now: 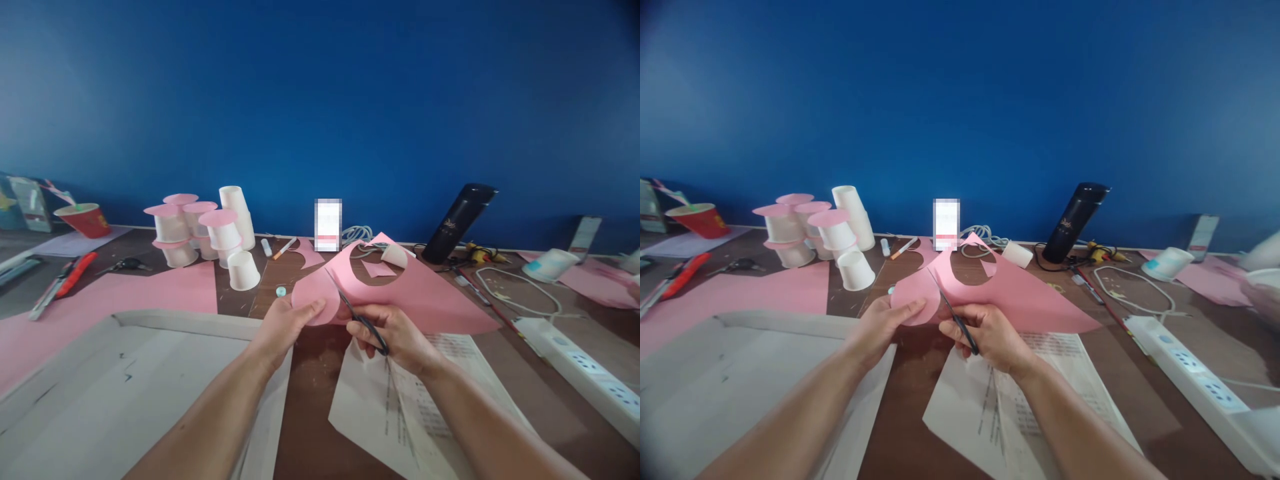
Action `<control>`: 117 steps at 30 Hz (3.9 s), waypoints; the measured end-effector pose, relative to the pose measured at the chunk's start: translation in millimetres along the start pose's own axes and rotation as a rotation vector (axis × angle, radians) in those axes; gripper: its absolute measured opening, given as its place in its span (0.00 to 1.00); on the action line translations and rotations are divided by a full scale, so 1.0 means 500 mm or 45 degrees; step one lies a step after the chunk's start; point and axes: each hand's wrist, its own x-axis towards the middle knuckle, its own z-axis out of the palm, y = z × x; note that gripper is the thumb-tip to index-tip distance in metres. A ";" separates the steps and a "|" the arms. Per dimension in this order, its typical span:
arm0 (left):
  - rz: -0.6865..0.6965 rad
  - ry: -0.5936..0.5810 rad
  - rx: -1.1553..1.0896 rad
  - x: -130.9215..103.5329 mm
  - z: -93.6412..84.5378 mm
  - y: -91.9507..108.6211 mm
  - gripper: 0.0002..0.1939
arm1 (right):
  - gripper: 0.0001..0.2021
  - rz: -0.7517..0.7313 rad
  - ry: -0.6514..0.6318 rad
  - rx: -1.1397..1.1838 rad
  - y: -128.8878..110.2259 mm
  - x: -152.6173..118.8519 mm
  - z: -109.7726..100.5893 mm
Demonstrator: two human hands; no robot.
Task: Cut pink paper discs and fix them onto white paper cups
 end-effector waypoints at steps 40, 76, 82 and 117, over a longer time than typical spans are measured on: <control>-0.018 0.048 -0.026 -0.013 0.013 0.023 0.19 | 0.16 -0.029 -0.030 0.001 -0.016 -0.007 -0.003; -0.038 0.023 -0.035 -0.013 0.009 0.024 0.21 | 0.15 -0.031 0.001 -0.033 -0.018 -0.006 -0.002; -0.050 0.054 -0.032 -0.014 0.010 0.028 0.22 | 0.16 -0.022 0.011 -0.017 -0.022 -0.010 0.000; -0.015 0.193 -0.326 0.005 0.015 -0.003 0.22 | 0.17 -0.010 -0.035 -0.118 0.000 -0.003 0.012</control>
